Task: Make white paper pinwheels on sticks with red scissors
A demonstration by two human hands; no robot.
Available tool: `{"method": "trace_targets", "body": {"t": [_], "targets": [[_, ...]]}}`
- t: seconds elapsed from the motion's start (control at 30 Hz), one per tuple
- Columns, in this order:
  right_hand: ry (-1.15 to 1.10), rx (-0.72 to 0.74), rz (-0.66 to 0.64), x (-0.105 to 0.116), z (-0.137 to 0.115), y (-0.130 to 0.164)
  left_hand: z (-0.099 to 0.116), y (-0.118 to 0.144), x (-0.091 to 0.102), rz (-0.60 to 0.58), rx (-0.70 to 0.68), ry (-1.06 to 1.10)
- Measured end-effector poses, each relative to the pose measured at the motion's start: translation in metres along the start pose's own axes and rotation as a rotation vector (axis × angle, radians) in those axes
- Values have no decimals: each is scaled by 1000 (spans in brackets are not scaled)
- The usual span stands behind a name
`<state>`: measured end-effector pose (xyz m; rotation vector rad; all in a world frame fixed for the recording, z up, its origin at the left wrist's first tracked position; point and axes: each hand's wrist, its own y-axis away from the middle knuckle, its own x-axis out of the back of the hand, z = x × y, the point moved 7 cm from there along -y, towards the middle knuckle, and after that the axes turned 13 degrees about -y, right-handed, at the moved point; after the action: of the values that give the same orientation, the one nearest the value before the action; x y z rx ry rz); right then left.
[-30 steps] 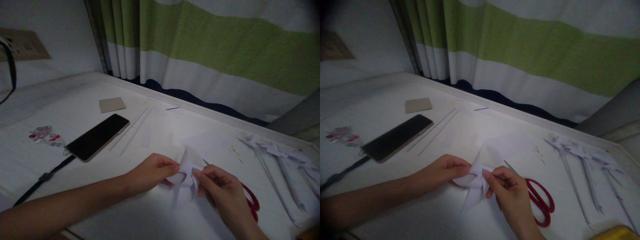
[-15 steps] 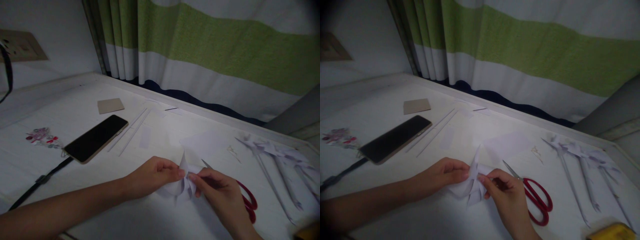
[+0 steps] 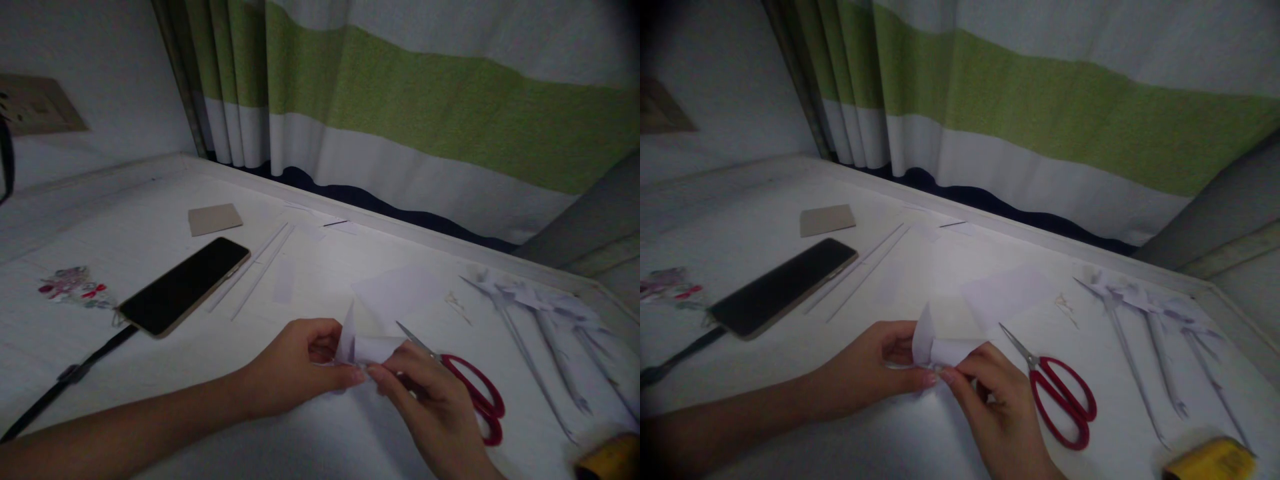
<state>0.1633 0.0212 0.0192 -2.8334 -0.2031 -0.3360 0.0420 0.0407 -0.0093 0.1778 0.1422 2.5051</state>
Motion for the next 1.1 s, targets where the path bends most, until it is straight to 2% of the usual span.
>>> {"method": "trace_targets", "body": {"t": [0.13, 0.27, 0.4, 0.5, 0.6, 0.67, 0.73, 0.87, 1.1], "targets": [[20, 105, -46, -4, -7, 1, 0, -2, 2, 47, -30, 79], [157, 281, 35, -1, -14, 8, -4, -3, -1, 48, 0, 141], [211, 302, 73, 1, -13, 10, -5, -2, -1, 70, 28, 154], [211, 307, 155, 9, -14, 10, -5, -1, 3, 110, 49, 147], [128, 244, 264, 21, -13, 7, -2, -2, 9, 160, 44, 157], [25, 133, 299, 26, -7, 3, 0, -2, 11, 173, 28, 182], [-109, 0, 285, 24, 1, 0, 2, -2, 11, 163, 9, 210], [-350, -233, 176, 6, 19, -2, 2, -1, 5, 98, 4, 244], [-428, -258, 117, -2, 20, 1, -3, -2, 0, 56, 31, 238]]}}
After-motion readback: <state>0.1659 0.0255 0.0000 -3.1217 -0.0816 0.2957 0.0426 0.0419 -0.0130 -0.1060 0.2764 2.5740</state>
